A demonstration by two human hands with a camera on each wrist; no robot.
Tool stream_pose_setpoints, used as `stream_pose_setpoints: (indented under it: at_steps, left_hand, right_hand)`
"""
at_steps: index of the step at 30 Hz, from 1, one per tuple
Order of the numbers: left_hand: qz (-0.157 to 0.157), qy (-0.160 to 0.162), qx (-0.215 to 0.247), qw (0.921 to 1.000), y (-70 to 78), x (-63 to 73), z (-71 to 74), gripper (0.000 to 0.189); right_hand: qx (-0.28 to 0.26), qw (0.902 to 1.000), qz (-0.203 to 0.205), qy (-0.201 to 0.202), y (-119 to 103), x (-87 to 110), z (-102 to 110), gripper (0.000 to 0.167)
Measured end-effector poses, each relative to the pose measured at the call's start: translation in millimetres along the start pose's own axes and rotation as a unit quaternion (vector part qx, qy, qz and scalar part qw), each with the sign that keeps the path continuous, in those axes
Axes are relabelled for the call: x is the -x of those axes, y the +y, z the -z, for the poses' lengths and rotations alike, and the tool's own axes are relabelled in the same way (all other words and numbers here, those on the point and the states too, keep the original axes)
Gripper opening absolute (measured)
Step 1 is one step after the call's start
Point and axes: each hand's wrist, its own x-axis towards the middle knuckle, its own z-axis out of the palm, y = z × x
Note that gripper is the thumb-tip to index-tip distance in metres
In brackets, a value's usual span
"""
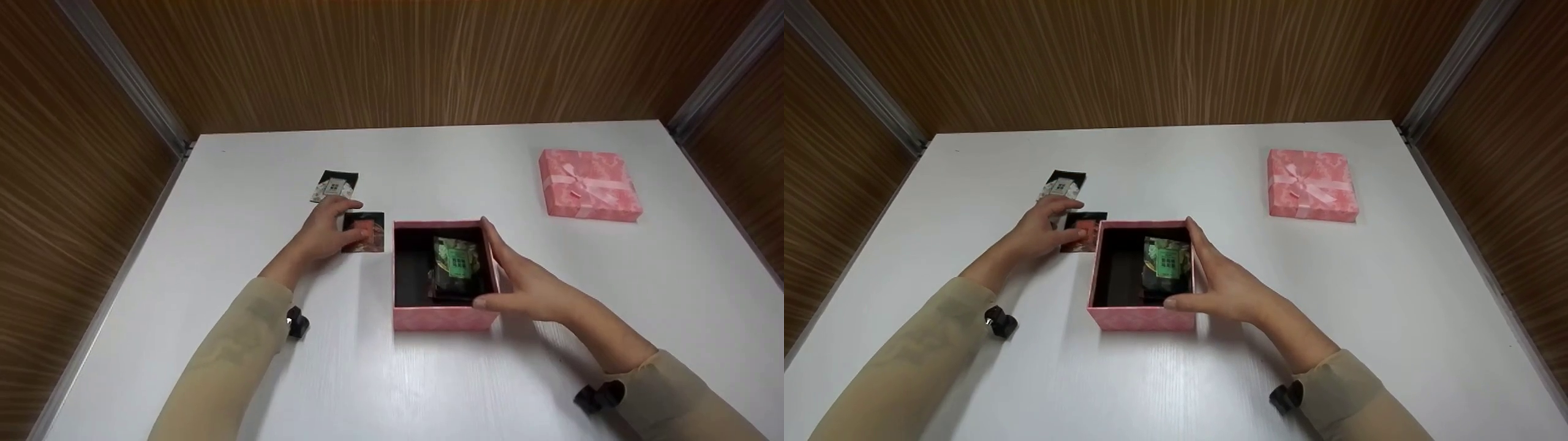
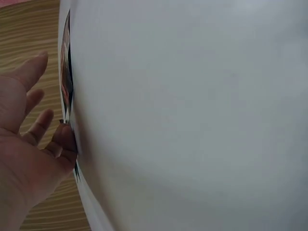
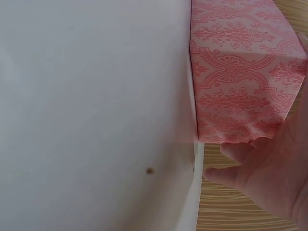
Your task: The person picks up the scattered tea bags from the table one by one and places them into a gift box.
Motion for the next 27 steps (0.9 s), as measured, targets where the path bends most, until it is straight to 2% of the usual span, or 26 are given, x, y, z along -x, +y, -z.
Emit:
stream_pose_setpoints:
  at_steps: [7,13,22,27]
  left_hand:
    - [0.009,-0.005,-0.034,0.9994,-3.3,-1.8,-3.3,0.066]
    - [0.005,-0.007,-0.051,0.9986,-4.9,-2.4,-4.3,0.068]
    - [-0.036,-0.002,-0.065,0.9973,-7.7,-1.8,-2.6,0.066]
    - [-0.029,-0.004,-0.066,0.9974,-7.1,-1.5,-2.5,0.067]
  right_hand:
    - [0.000,1.0000,-0.003,-0.003,0.7,-0.1,0.2,0.125]
    - [0.001,1.0000,-0.001,-0.001,2.5,-1.2,0.6,0.125]
    - [-0.013,0.9999,-0.002,-0.003,1.4,-1.2,0.7,0.125]
    - [-0.009,0.9999,-0.003,-0.006,0.9,-1.0,0.9,0.125]
